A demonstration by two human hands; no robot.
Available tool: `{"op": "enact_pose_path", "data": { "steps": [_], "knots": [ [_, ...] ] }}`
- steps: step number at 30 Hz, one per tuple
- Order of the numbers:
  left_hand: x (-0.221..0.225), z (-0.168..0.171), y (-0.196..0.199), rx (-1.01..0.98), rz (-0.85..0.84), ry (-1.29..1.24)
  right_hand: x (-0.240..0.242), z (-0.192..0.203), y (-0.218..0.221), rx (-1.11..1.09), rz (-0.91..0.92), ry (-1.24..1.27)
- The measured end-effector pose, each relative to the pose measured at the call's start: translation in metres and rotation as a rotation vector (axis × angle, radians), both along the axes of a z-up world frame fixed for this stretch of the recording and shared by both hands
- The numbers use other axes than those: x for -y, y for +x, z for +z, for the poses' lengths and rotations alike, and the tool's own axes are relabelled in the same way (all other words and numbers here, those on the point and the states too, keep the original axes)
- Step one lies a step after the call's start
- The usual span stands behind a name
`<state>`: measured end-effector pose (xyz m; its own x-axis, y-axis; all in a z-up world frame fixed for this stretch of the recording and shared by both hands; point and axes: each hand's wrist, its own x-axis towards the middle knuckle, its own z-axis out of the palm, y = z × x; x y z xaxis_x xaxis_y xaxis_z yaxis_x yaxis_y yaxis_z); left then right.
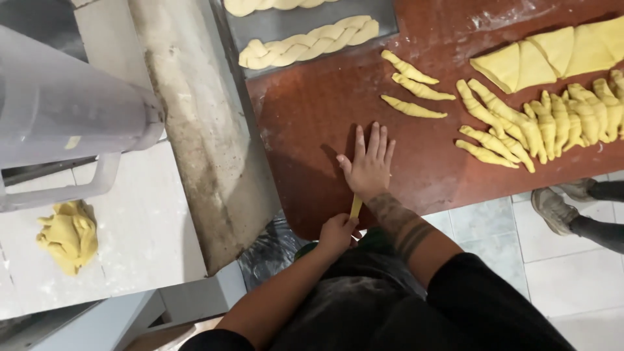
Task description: Shaping triangular pieces of dough into crescent rolls by rolling them on a floured work surface.
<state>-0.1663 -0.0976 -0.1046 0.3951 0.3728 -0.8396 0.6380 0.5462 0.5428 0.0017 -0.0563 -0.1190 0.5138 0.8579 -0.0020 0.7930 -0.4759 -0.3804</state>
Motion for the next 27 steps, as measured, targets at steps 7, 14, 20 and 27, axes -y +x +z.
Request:
{"op": "enact_pose_path", "data": {
  "steps": [7,14,20,27],
  "knots": [
    [-0.012,0.002,0.001,0.014,0.019,-0.039,0.067,-0.037,0.036,0.149,0.190,-0.065],
    [-0.033,-0.003,0.025,0.084,0.050,0.033,0.027,-0.083,0.087,0.198,0.228,0.054],
    [-0.079,0.006,0.063,0.058,0.171,0.123,-0.032,-0.037,0.109,0.302,0.191,0.115],
    [-0.051,0.004,0.052,-0.091,0.062,0.136,-0.081,-0.003,0.091,0.271,0.095,0.281]
  ]
}}
